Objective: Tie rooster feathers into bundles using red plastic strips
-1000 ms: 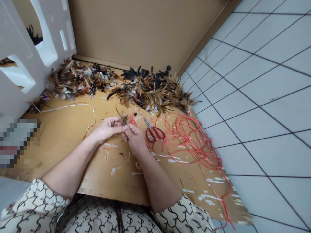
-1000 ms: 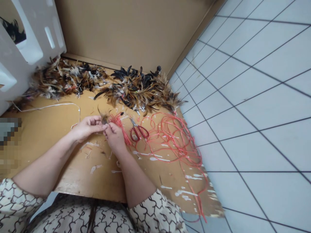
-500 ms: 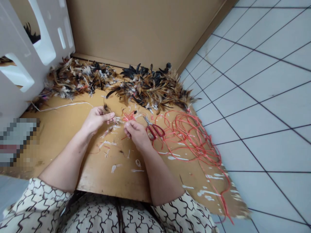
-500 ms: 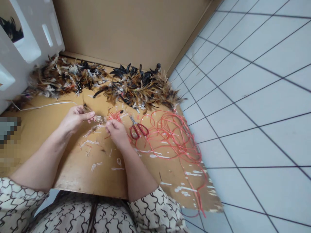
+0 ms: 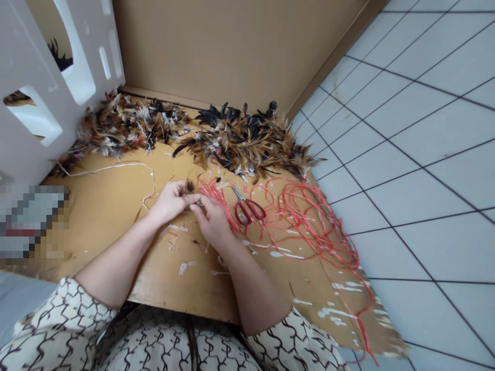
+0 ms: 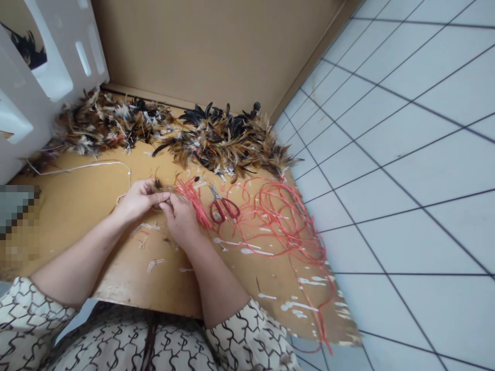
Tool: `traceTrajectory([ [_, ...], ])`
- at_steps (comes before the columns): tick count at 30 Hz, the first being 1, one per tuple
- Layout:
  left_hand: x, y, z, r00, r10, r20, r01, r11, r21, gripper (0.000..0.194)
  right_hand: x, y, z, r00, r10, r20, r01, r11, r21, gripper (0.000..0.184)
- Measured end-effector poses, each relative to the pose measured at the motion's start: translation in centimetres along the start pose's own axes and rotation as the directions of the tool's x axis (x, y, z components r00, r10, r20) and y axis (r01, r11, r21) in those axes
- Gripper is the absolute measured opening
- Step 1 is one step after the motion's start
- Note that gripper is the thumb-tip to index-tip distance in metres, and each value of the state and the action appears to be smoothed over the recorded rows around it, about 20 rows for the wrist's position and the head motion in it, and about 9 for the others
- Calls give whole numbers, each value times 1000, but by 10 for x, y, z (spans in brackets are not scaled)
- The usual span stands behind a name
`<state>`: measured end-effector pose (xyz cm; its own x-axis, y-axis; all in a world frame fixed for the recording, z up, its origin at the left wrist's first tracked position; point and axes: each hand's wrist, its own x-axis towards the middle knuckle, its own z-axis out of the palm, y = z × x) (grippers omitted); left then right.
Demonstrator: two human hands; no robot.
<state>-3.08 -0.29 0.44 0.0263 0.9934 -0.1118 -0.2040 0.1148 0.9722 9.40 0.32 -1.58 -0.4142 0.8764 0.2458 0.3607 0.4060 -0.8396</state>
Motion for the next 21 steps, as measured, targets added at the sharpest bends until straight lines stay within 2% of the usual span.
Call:
traceTrajectory([
  [4, -2, 1, 3, 999, 20, -27, -20, 999, 33, 26, 0, 0, -1, 999, 27, -20, -26, 999, 46, 14],
  [9, -4, 3, 3, 996, 86, -19, -79, 974, 214, 23, -2, 2, -1, 996, 84, -14, -83, 993, 79, 22],
  [12, 1, 14, -6, 997, 83, -1, -77, 941, 330, 22, -1, 1, -2, 992, 128, 3, -128, 986, 104, 23],
  [14, 7, 27, -19, 991, 101, -90, -50, 891, 451, 17, 0, -1, -2, 984, 178, 4, -177, 977, 120, 22],
  [16, 14, 42, -38, 965, 157, -209, -3, 806, 592, 12, 1, -2, -2, 975, 223, -11, -219, 966, 138, 20],
  [17, 18, 50, -50, 942, 193, -276, 41, 749, 661, 10, 1, -3, -2, 971, 239, -21, -233, 961, 148, 20],
  [19, 22, 64, -76, 872, 243, -424, 199, 617, 761, 11, 1, -4, -2, 967, 250, -41, -240, 956, 168, 20],
  [20, 23, 69, -90, 840, 266, -473, 266, 558, 786, 12, 1, -4, -2, 968, 247, -46, -235, 956, 176, 20],
  [21, 24, 73, -103, 831, 273, -485, 304, 506, 807, 13, 1, -5, -2, 969, 240, -50, -228, 957, 180, 20],
])
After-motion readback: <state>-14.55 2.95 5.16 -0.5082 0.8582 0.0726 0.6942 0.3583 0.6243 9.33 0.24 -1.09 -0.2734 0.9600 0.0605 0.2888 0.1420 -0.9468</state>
